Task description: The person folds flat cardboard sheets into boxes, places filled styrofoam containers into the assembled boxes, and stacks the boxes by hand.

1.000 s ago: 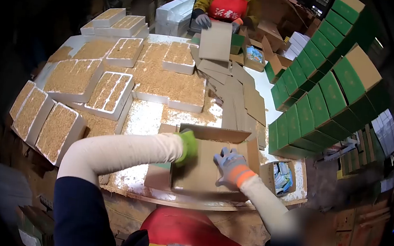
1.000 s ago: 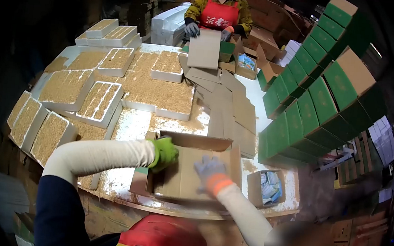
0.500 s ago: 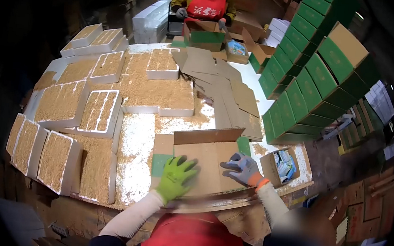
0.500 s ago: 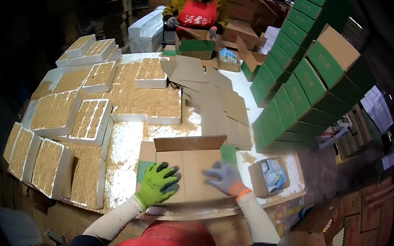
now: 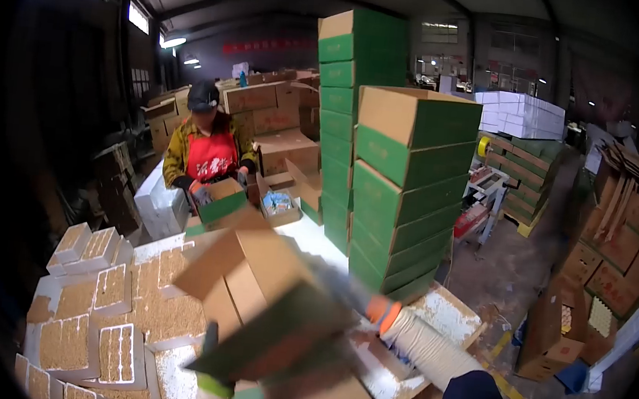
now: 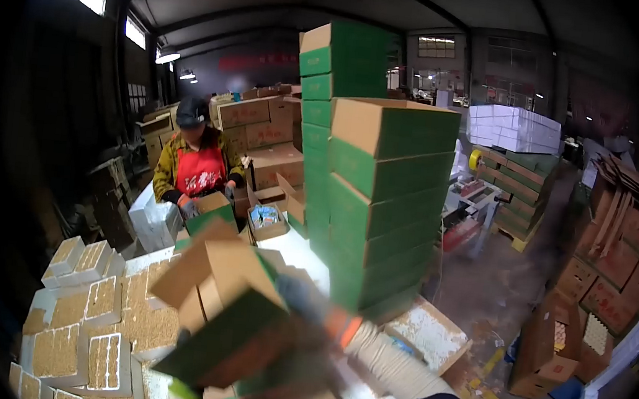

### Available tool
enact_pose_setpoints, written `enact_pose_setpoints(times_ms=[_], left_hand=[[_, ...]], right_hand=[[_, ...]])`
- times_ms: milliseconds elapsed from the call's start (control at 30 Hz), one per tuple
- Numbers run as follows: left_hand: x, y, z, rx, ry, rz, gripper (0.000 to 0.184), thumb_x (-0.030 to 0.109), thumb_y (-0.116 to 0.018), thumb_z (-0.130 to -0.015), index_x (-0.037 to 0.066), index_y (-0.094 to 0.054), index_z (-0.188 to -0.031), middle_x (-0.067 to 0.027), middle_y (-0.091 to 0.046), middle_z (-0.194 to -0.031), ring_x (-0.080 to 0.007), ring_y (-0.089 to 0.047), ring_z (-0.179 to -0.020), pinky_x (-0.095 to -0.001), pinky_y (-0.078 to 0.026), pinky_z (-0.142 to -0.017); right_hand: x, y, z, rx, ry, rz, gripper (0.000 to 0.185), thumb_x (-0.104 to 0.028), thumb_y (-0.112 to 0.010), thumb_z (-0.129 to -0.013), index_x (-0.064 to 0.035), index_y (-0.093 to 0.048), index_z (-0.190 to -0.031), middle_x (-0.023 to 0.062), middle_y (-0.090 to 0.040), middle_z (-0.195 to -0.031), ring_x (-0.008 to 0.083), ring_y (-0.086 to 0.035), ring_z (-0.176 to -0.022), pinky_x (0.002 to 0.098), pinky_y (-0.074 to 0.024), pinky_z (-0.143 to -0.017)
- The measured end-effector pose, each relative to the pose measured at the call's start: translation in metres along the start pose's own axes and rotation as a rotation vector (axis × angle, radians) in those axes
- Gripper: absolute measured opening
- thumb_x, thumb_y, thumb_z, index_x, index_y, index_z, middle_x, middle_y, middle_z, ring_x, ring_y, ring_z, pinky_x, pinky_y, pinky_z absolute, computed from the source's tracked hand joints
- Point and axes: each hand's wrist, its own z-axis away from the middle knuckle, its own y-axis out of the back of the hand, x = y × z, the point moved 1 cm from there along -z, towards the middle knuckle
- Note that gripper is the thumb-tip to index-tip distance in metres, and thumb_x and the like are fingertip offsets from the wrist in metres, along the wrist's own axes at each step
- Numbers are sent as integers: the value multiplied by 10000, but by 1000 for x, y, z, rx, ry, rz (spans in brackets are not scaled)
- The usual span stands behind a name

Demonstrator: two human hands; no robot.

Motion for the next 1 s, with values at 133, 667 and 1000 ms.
enact_pose_setpoints(times_ms=[133, 667, 1000], left_hand=[[36, -168, -151, -450, -355, -306, 512, 288, -532, -1012, 6, -466, -1435, -155, -558, -1395, -269, -558, -1245, -381, -450, -1068], [-42, -502, -339, -252, 82, -1164, 1045, 849, -368, -858, 126, -159, -1583, -309, -311, -1516, -452, -391, -1365, -615, -354, -1094], [-25, -441, -336, -392, 47, -1161, 1143, 889, -372, -815, 154, 11, -1601, -317, -32, -1610, -553, -165, -1444, -716, -278, -1078]], right_hand=[[-106, 217, -64, 709, 533, -1064, 527, -112, -700, -928, -25, -474, -1396, 160, -488, -1419, 244, -451, -1327, 406, -415, -1102], [89, 421, -129, 828, 187, -84, 406, -365, -620, -1004, -32, -606, -1236, 28, -659, -1061, 81, -573, -884, 254, -484, -737], [147, 451, -147, 918, 365, -146, 376, -270, -547, -1042, 5, -587, -1295, 60, -656, -1143, 147, -600, -1035, 281, -477, -906]])
